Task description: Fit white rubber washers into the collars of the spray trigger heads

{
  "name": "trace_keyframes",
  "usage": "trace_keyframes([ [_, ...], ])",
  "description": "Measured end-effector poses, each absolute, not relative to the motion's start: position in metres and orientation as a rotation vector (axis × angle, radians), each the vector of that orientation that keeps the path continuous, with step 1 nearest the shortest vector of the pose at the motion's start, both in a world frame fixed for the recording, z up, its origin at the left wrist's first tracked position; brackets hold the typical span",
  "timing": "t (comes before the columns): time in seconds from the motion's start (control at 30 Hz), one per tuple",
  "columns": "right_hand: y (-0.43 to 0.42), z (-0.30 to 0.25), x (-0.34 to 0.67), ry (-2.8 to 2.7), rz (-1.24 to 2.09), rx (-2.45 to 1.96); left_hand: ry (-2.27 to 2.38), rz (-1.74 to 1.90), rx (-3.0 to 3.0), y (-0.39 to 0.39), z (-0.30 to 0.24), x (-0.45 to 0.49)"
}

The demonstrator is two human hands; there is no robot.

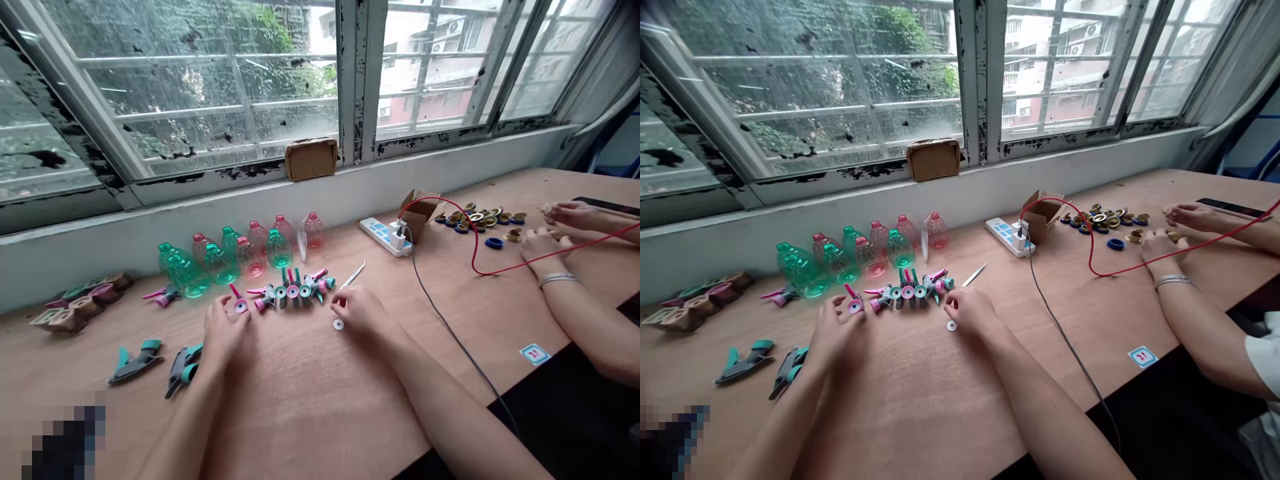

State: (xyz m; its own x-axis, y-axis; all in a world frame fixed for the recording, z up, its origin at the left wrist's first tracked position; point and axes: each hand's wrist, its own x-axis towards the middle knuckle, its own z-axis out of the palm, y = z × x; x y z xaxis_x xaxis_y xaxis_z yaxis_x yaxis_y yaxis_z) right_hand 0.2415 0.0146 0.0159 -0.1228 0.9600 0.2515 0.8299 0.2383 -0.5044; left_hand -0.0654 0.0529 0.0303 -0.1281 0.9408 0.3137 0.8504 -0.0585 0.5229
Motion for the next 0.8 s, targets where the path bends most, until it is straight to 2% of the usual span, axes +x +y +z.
trace_keyframes([
  [0.07,0.014,0.016,0.246,-2.033,0.402,-1.691,2.229,0.920,2.062,0.033,0.038,-0.065],
  [0.2,0.014,0.010,0.253,-2.137,0.575,-1.630,2.582,0.531,2.036,0.010,0.044,-0.082],
  [0.27,0.015,0.006,0.255,-2.143,0.616,-1.594,2.599,0.341,1.932,0.010,0.040,-0.093],
  [0.37,0.015,0.005,0.255,-2.165,0.638,-1.566,2.520,0.237,1.961,0.014,0.031,-0.103],
  [0.57,0.010,0.003,0.231,-2.309,0.702,-1.224,1.983,0.392,2.270,0.003,0.019,-0.069],
  [0.8,-0.004,-0.016,0.192,-2.293,0.693,-0.991,1.312,0.806,2.140,-0.011,0.019,-0.042],
])
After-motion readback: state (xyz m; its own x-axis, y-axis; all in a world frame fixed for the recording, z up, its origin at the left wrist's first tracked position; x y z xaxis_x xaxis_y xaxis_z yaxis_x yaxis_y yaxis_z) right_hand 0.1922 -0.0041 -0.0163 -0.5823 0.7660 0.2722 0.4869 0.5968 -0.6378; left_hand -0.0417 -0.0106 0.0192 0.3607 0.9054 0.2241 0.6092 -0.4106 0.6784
